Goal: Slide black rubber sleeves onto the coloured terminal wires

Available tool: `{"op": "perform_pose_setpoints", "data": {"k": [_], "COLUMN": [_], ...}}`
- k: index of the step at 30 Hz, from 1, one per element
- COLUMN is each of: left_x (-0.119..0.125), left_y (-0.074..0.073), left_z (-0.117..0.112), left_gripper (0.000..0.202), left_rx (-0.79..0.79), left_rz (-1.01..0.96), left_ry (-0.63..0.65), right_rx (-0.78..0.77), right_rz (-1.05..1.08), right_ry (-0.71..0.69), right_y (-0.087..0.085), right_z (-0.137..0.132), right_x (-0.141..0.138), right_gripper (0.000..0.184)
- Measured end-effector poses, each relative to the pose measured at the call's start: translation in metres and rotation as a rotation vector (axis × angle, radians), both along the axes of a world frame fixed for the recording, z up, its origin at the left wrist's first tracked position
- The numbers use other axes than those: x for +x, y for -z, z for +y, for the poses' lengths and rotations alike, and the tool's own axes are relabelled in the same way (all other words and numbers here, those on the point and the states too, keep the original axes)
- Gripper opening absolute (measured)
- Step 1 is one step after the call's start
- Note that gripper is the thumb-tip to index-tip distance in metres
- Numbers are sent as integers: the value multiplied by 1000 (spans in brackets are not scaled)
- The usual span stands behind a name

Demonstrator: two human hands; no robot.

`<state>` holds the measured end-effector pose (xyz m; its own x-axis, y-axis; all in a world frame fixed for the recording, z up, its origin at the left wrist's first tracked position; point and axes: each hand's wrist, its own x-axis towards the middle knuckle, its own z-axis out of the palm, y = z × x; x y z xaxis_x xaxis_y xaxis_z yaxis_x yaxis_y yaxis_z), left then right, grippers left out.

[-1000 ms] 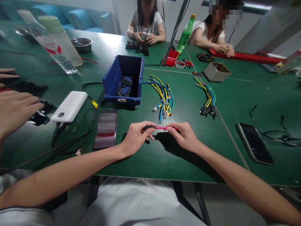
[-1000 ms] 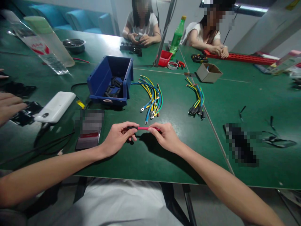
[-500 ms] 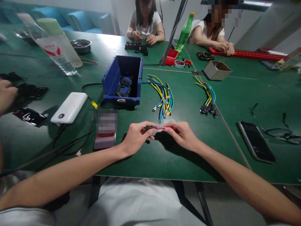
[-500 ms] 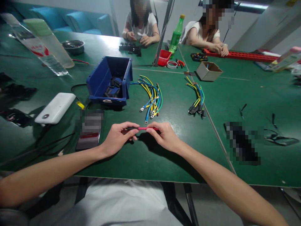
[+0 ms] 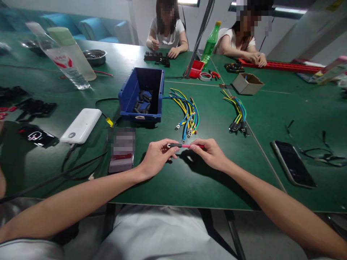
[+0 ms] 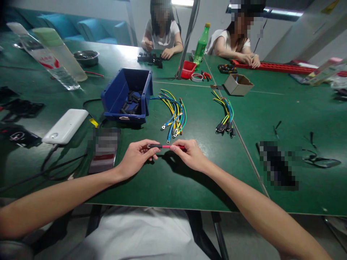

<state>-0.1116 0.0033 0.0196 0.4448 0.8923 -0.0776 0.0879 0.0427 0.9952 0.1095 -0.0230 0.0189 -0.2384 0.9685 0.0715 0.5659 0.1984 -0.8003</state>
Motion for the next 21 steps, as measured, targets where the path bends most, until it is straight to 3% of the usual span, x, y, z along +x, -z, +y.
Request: {"op": "perform_pose_setpoints", "data": {"k": [13, 21], "left_x": [1, 1], "left_y": [2, 0], "left_z": [4, 2], "left_gripper": [30, 31], "left_rx": [-18, 27], "left_rz": [14, 30], "left_ry": [-8, 19], "right_rx": [51, -98], "right_rz": [12, 504], "right_ry": [19, 240], "right_y": [3, 3], "right_z": [1, 5], "right_x": [1, -3], "right_gripper": [31, 31]}}
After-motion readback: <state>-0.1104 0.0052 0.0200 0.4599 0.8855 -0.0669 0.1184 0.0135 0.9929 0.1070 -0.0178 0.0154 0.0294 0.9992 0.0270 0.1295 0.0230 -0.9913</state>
